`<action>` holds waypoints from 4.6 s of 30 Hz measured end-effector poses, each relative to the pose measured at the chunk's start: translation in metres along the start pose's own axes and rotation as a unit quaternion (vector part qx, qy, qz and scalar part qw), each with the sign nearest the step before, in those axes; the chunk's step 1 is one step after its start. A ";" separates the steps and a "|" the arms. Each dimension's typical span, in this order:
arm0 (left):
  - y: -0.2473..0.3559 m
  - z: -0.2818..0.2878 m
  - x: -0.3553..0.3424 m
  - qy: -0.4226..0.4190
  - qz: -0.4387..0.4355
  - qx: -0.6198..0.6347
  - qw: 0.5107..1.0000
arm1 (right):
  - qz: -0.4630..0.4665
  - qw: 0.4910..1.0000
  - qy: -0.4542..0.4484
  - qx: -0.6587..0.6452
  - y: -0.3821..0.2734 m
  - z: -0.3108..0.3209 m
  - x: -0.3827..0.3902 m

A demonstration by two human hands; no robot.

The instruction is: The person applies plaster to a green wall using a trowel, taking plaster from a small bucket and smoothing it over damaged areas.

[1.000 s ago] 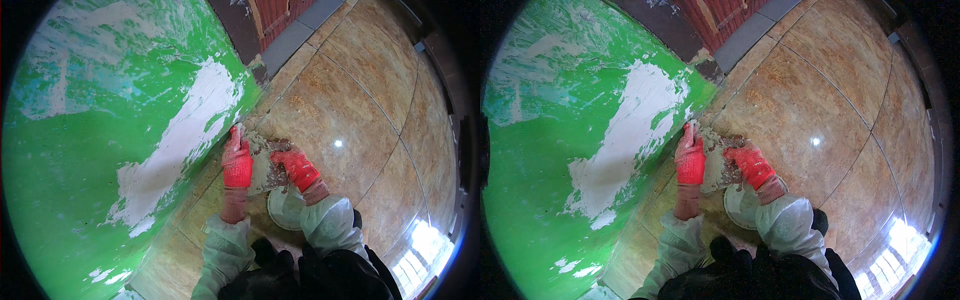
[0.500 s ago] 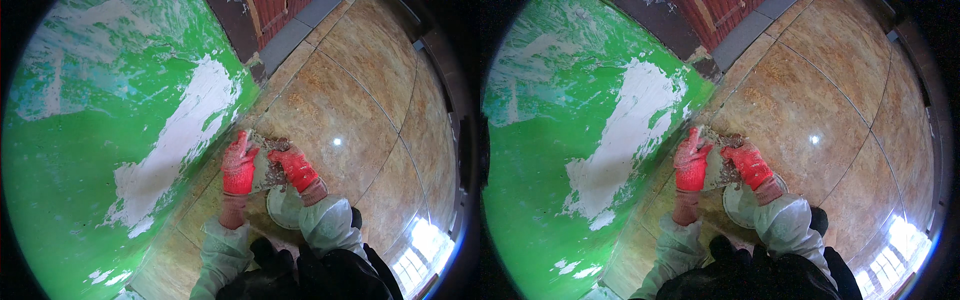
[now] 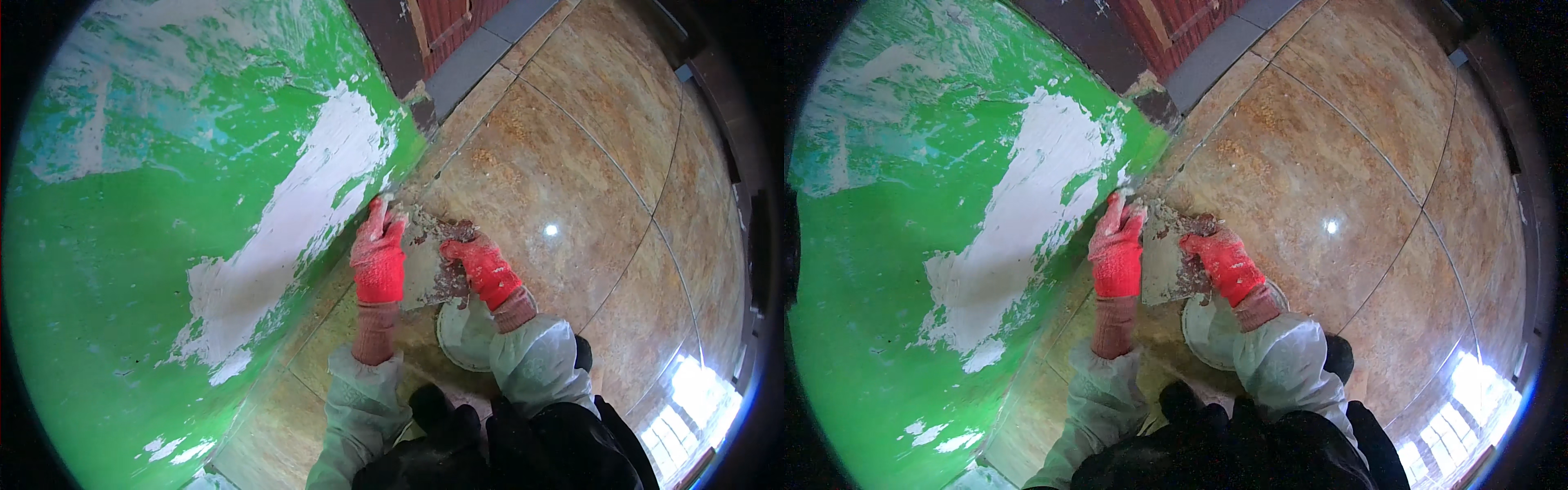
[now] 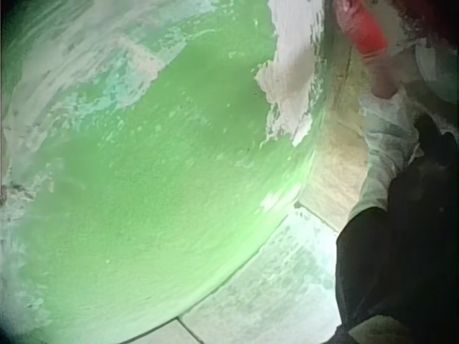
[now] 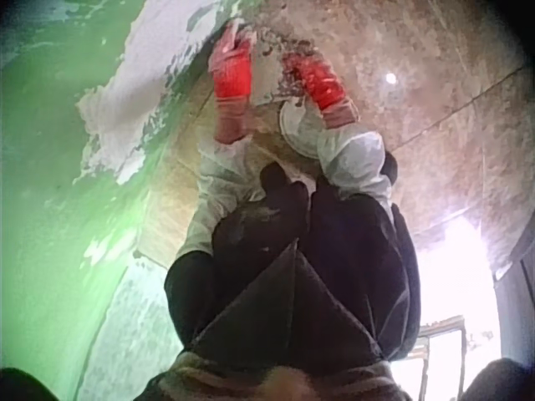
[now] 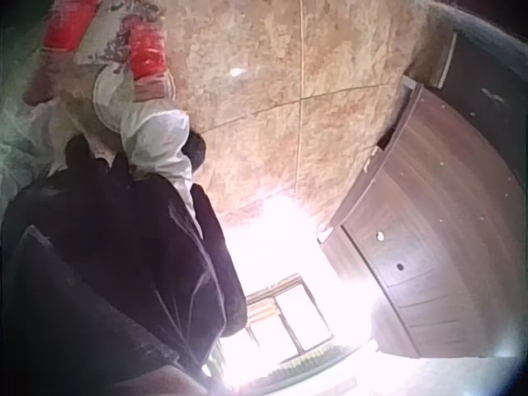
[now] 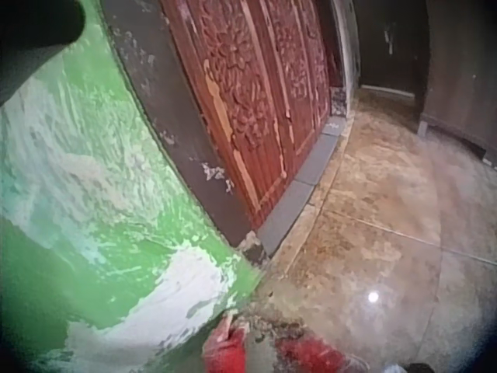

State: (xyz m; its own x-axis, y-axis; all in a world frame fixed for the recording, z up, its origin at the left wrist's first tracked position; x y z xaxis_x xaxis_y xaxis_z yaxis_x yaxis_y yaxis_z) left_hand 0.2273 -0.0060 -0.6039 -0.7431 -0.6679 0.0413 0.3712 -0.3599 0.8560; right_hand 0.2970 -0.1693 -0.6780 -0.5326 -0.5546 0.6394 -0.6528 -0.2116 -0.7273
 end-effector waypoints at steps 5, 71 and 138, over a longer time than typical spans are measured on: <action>-0.035 0.011 0.019 0.002 -0.017 0.004 1.000 | -0.012 0.995 -0.009 0.097 0.000 0.004 -0.001; 0.139 0.257 0.174 0.257 -0.024 0.180 0.949 | 0.631 0.761 0.137 -0.059 -0.319 -0.153 0.300; 0.290 0.228 0.150 0.171 -0.040 0.128 0.976 | 0.452 0.876 -0.068 0.156 -0.377 -0.102 0.279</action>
State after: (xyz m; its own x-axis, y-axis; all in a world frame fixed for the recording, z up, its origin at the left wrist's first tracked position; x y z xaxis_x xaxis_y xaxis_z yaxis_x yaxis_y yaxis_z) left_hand 0.0967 -0.0616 -0.2313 -0.5182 -0.8386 -0.1680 0.1352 -0.2743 0.9521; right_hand 0.3391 -0.1624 -0.2000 -0.6729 -0.6950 -0.2532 0.1934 0.1651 -0.9671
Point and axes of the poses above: each hand's wrist, its own x-axis away from the middle knuckle, its own z-axis out of the back of the hand, y = z × x, the point moved 7 cm from there along -x, towards the middle knuckle, and after that the axes turned 5 degrees about -y, right-handed, at the moved point
